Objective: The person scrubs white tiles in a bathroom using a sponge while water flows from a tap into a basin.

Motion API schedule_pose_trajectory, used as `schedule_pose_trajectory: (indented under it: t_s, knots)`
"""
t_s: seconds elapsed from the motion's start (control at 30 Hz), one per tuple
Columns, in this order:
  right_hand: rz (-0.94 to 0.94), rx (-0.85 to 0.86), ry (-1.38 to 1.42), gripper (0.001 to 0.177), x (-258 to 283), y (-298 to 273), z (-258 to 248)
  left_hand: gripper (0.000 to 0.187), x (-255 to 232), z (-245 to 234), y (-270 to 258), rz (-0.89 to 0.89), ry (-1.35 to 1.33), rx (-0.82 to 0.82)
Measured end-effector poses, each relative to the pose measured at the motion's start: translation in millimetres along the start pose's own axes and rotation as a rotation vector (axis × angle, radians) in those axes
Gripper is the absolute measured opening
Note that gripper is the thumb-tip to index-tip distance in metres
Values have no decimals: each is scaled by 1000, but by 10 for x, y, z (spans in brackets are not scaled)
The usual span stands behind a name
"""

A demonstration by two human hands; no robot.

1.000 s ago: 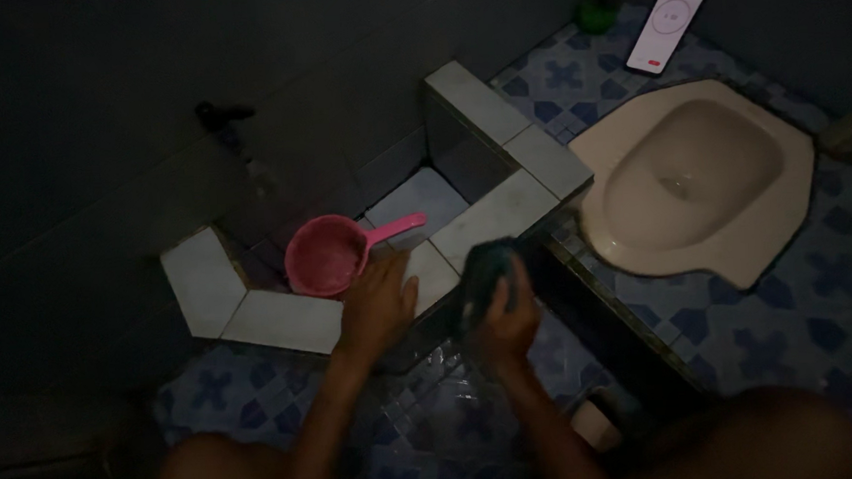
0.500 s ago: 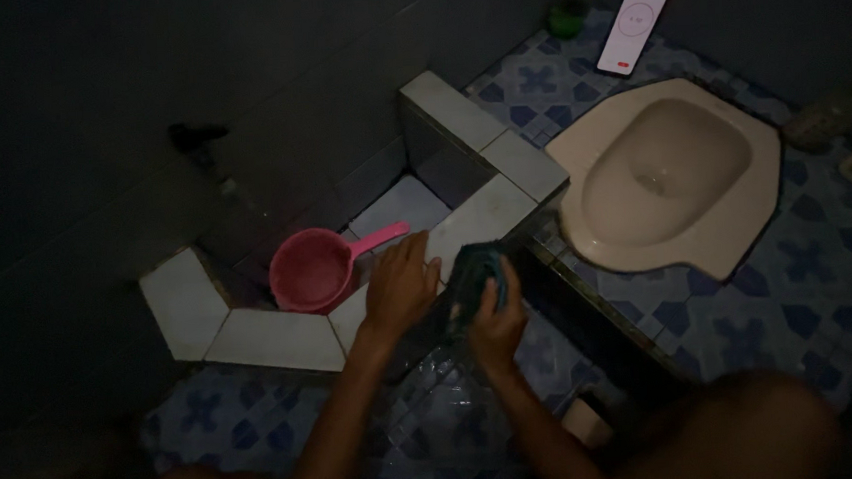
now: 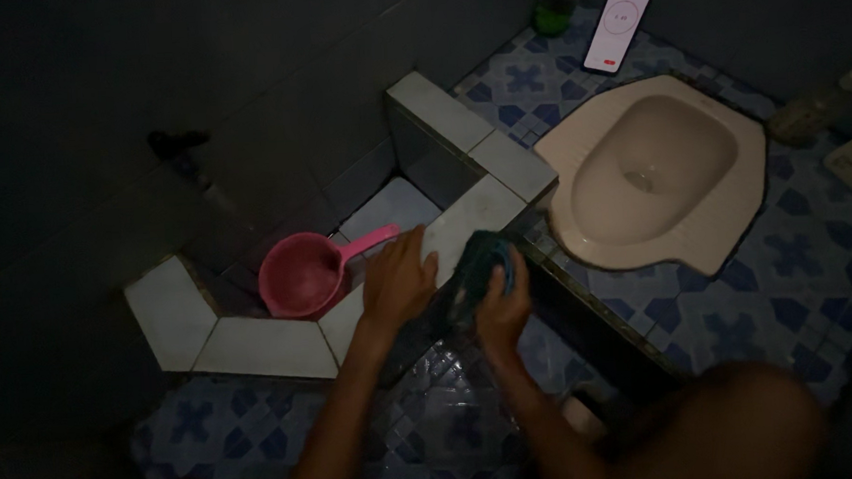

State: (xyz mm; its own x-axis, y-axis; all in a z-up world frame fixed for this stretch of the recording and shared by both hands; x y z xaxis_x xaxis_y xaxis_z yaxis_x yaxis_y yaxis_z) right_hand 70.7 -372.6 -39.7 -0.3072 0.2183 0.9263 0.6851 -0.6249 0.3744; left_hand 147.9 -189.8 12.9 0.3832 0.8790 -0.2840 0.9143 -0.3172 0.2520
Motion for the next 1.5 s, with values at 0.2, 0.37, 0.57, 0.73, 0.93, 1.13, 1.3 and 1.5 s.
schedule_pose_trajectory:
  t_s: [0.2,0.37,0.57,0.73,0.93,1.13,1.3,1.5]
  knots:
    - [-64,-23,11,39,-91,388,-117,53,-34,16,63,-20,2,40]
    - [21,-131,-51,37,-247,912,-306,54,-41,2,74,-34,3,78]
    - [-248,36,-45,41,73,371,-130,54,-67,12,86,-8,48,36]
    - [-23,-20,-75,38,-202,581,-198,54,-42,78,83,-7,61,37]
    - [71,-103,-111,37,-324,1323,-421,53,-48,44,68,-15,43,47]
    - [-51,-58,-77,38,-299,925,-317,54,-35,68,107,-27,30,75]
    - [-7,-70,-62,35,-321,885,-288,54,-62,67,88,-35,64,58]
    - [29,-81,-122,36,-381,1426,-447,54,-56,44,102,-41,44,53]
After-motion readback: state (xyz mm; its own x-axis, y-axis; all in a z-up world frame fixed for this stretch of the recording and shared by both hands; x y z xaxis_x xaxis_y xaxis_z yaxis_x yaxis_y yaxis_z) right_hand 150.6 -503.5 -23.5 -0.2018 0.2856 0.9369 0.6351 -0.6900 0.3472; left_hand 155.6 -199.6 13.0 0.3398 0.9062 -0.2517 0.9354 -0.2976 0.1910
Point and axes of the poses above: each hand's wrist, its own y-axis towards the middle knuckle, its own z-axis out of the palm, x = y × z, the point moved 9 cm from there along y, towards the middle knuckle, and after that the axes turned 15 degrees about y, right-handed, at the moved point
